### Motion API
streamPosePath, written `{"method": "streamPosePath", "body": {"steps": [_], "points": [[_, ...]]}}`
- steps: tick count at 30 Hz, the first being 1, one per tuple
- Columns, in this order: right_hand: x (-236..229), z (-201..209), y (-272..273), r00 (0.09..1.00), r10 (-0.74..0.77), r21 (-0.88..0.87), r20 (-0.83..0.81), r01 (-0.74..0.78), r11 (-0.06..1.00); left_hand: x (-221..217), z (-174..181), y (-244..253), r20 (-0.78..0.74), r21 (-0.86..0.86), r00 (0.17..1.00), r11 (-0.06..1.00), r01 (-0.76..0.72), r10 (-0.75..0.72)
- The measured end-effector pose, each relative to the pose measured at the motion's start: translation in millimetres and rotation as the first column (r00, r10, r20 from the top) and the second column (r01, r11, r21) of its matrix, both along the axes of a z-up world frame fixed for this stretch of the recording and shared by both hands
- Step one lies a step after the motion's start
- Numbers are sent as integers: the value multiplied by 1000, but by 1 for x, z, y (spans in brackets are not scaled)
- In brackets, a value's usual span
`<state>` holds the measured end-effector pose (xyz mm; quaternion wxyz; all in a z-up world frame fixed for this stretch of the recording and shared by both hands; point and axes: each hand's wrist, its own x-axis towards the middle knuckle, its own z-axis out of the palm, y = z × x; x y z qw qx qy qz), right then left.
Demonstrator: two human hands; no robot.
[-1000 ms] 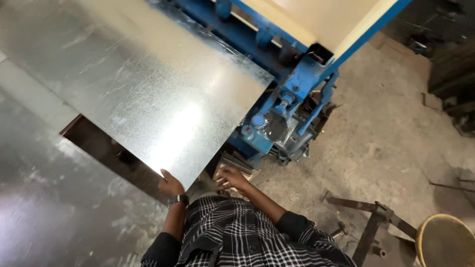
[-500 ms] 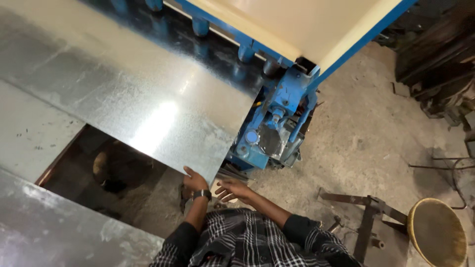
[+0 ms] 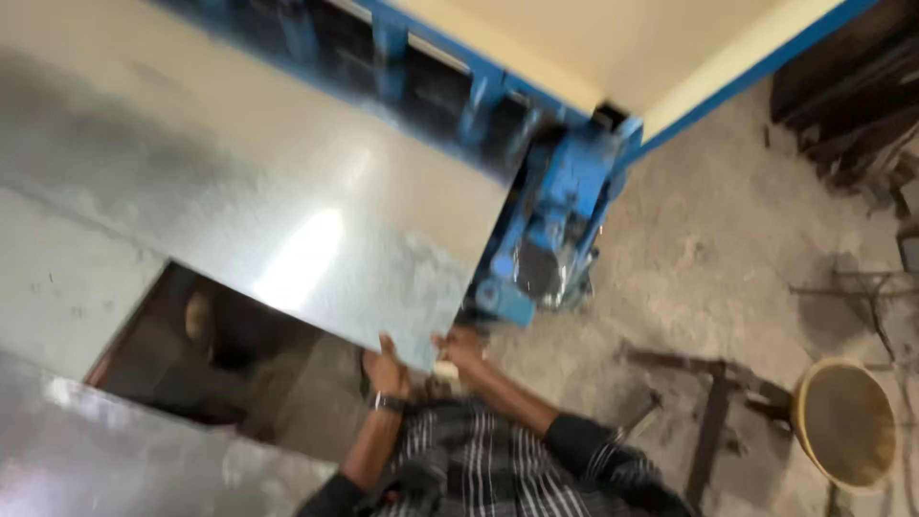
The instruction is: The person repeatedly picks up large rectangular metal sheets from a stack and feeds them into a blue industrial rolling machine. They guide the sheets through the rollers to bend the edges and then remove the processed sheets to place them back on the stack.
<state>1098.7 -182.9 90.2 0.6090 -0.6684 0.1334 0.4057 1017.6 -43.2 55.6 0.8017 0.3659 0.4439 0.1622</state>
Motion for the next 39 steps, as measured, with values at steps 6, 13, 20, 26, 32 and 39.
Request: {"method": "streamPosePath", "body": {"steps": [6, 13, 20, 26, 32, 39], "points": [[-5, -38, 21, 980, 82, -254, 181, -34, 967, 12, -14, 10, 139, -66, 990, 998, -14, 23], [1, -49, 20, 973, -130, -208, 190, 169, 963, 41, -20, 19, -286, -180, 948, 980, 89, -139], [56, -32, 34, 962, -223, -112, 157, 241, 964, 101, -32, 15, -60, -247, 997, 967, -63, 49], [35, -22, 32, 956, -292, 30, 13, 292, 956, 124, -29, 8, -272, -293, 952, 955, 53, -136], [76, -45, 33, 879, -439, -143, 186, 466, 873, 155, -37, 7, -57, -275, 971, 939, 207, -231], [156, -32, 16, 915, -385, -152, 124, 401, 903, 167, -47, 63, -59, -121, 682, 684, 720, -729]]}}
